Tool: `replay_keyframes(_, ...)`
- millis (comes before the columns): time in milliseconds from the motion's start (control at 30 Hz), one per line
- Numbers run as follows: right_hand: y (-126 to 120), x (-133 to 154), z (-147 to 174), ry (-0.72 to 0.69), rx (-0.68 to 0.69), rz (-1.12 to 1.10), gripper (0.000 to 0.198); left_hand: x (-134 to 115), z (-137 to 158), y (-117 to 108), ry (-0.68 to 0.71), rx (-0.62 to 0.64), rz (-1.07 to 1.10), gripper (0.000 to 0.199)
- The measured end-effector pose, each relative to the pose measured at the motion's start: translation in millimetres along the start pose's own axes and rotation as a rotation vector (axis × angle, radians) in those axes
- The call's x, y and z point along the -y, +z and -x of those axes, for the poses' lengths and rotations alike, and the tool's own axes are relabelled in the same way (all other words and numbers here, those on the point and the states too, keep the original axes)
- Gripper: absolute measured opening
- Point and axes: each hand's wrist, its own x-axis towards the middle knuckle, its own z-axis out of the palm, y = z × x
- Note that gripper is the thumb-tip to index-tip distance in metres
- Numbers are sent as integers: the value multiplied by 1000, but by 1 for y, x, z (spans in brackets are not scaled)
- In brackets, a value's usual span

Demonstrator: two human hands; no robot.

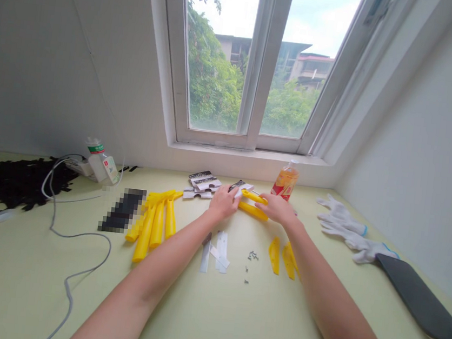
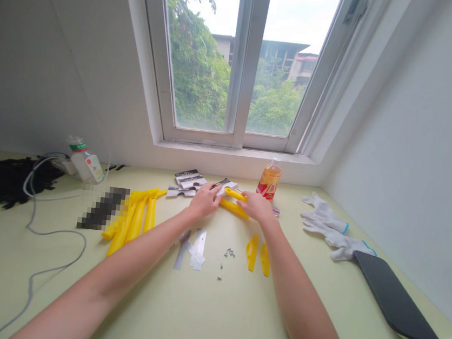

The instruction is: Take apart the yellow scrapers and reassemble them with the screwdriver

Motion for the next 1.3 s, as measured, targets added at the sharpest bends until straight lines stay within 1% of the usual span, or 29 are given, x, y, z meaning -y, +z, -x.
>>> replay_keyframes(200,8,9,0,-28,-23,15,42,8,3,-1,-48,0,-6,38)
replay_keyframes(400,3,11,1,-24,-98,26,41,13,-2,-7,-81,-6,37,40)
replay_keyframes(533,-9,15,4,-23,-142,14,44,14,-15,-23,-73,-6,85,42)
replay_keyframes(700,-29,20,12,0,-181,1,45,16,-29,-51,0,35,148,42)
replay_keyframes(767,-33,21,14,4,-189,-5,46,19,-32,-59,39,55,157,40)
replay_keyframes(833,-31,21,13,-2,-191,-15,47,25,-31,-62,79,73,154,41)
replay_keyframes(967,-18,21,5,-37,-159,-29,46,42,-24,-54,132,91,109,48)
replay_keyframes(1133,0,25,-5,-79,-127,19,43,56,-13,-32,136,91,7,38)
replay_keyframes(1300,14,33,-8,-75,-124,85,36,56,-2,-19,135,117,-82,31)
